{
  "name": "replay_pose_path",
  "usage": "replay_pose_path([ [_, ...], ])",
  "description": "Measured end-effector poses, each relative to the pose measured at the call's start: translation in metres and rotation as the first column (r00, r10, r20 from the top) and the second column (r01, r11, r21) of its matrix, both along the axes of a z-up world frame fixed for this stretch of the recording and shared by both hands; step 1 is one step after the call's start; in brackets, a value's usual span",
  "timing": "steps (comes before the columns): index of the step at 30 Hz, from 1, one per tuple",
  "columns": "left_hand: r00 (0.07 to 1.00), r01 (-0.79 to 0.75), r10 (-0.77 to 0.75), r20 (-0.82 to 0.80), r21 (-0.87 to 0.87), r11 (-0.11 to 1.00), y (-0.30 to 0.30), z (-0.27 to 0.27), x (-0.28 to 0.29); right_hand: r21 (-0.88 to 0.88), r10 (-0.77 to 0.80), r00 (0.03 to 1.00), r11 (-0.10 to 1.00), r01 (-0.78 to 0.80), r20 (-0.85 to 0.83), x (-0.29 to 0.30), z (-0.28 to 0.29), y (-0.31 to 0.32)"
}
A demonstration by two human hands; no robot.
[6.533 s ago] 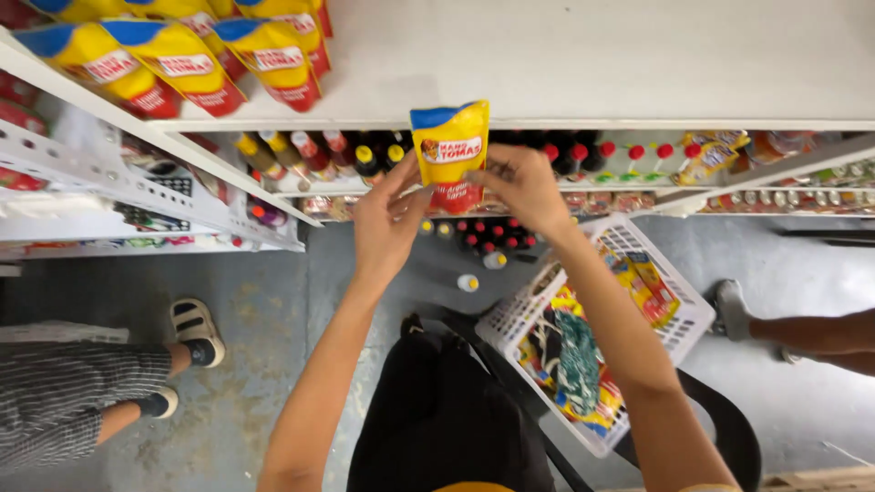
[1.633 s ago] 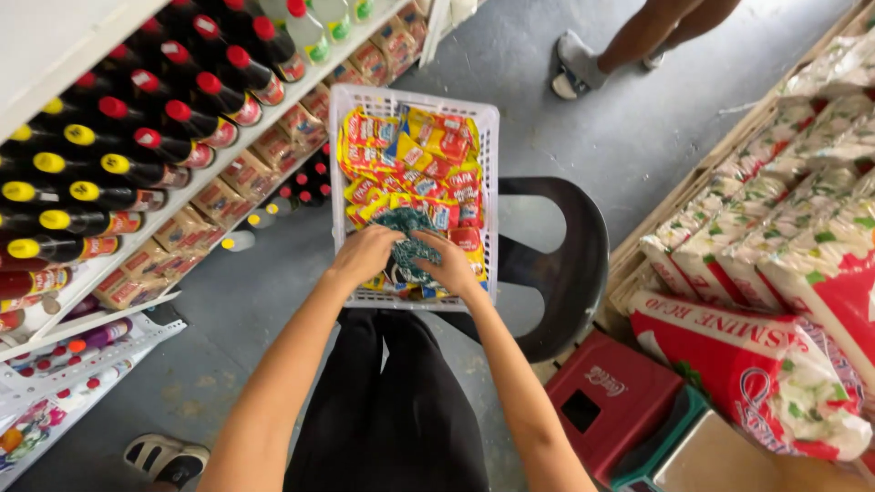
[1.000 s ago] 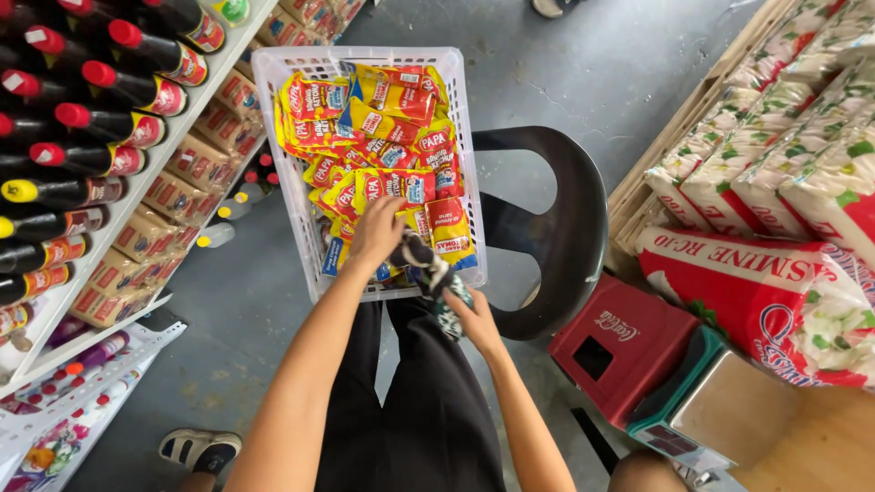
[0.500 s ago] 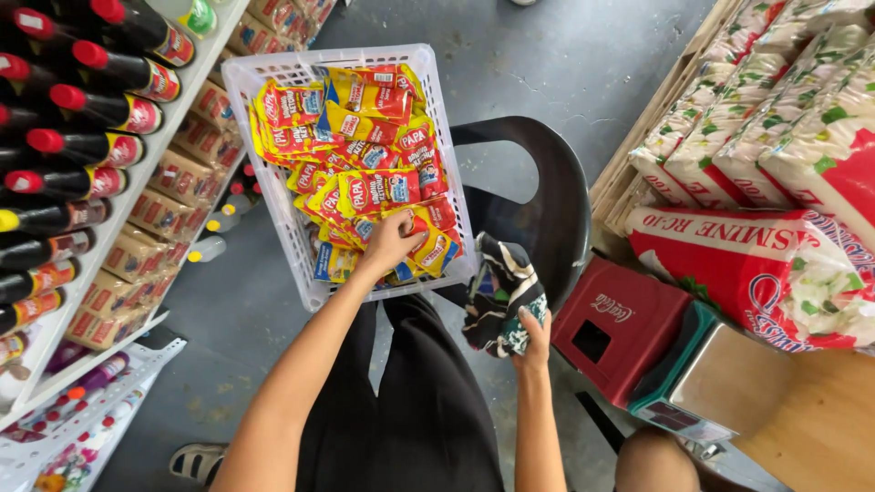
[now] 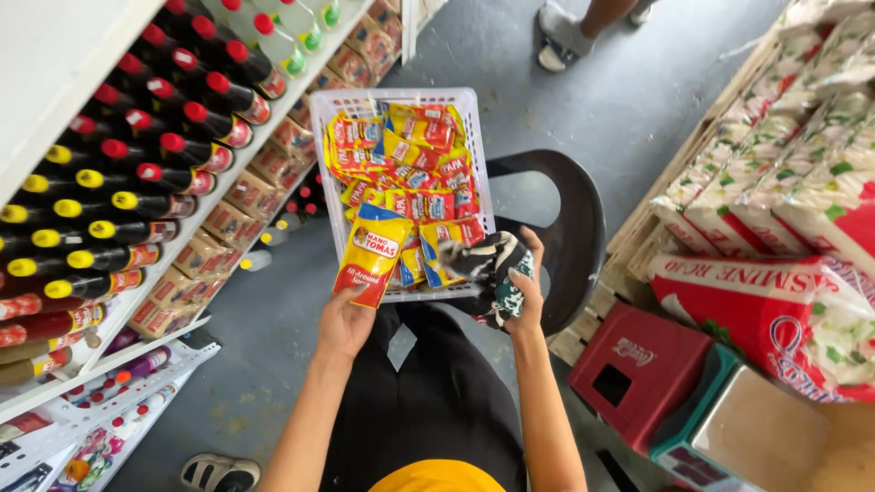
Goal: Arranging sauce pouches on a grocery store shelf from a plastic basket.
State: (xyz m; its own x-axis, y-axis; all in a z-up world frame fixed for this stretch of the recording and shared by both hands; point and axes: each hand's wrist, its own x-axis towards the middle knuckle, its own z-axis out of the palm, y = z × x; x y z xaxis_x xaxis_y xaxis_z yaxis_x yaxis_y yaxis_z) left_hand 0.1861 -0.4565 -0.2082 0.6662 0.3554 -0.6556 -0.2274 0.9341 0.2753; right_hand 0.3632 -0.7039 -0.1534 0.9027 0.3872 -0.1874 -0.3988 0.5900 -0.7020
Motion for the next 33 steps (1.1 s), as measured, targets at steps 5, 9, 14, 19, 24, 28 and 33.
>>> replay_pose_path([
  [5, 0.982, -0.039, 0.008, 0.191, 0.16, 0.986, -0.025, 0.097, 0.027, 0.016, 0.201, 0.974, 0.98, -0.201, -0.106, -0.017, 0.069, 0.051],
  [9, 0.981, 0.071, -0.17, 0.092, 0.645, 0.761, -0.052, 0.136, 0.039, 0.118, 0.362, 0.922, 0.93, -0.347, -0.138, -0.041, 0.064, 0.071],
  [14, 0.964, 0.166, -0.205, -0.17, 0.985, -0.037, -0.045, 0.19, 0.027, -0.043, 0.303, 0.929, 0.947, -0.319, -0.213, -0.049, 0.023, 0.065],
  [19, 0.95, 0.257, -0.125, -0.285, 0.945, -0.202, -0.029, 0.218, 0.019, -0.168, 0.341, 0.934, 0.919, -0.356, -0.109, -0.033, 0.033, 0.041],
  [24, 0.859, 0.458, -0.226, -0.46, 0.886, -0.064, -0.025, 0.231, 0.027, -0.632, 0.668, 0.624, 0.698, -0.336, 0.405, -0.018, 0.103, 0.045],
  [28, 0.753, 0.632, -0.232, -0.616, 0.775, -0.008, -0.019, 0.209, 0.026, -0.793, 0.757, 0.407, 0.598, -0.115, 0.511, -0.019, 0.141, 0.055],
  [33, 0.878, 0.466, -0.291, -0.38, 0.819, 0.335, -0.014, 0.175, 0.015, -0.716, 0.488, 0.623, 0.676, 0.174, 0.612, -0.023, 0.123, 0.041],
])
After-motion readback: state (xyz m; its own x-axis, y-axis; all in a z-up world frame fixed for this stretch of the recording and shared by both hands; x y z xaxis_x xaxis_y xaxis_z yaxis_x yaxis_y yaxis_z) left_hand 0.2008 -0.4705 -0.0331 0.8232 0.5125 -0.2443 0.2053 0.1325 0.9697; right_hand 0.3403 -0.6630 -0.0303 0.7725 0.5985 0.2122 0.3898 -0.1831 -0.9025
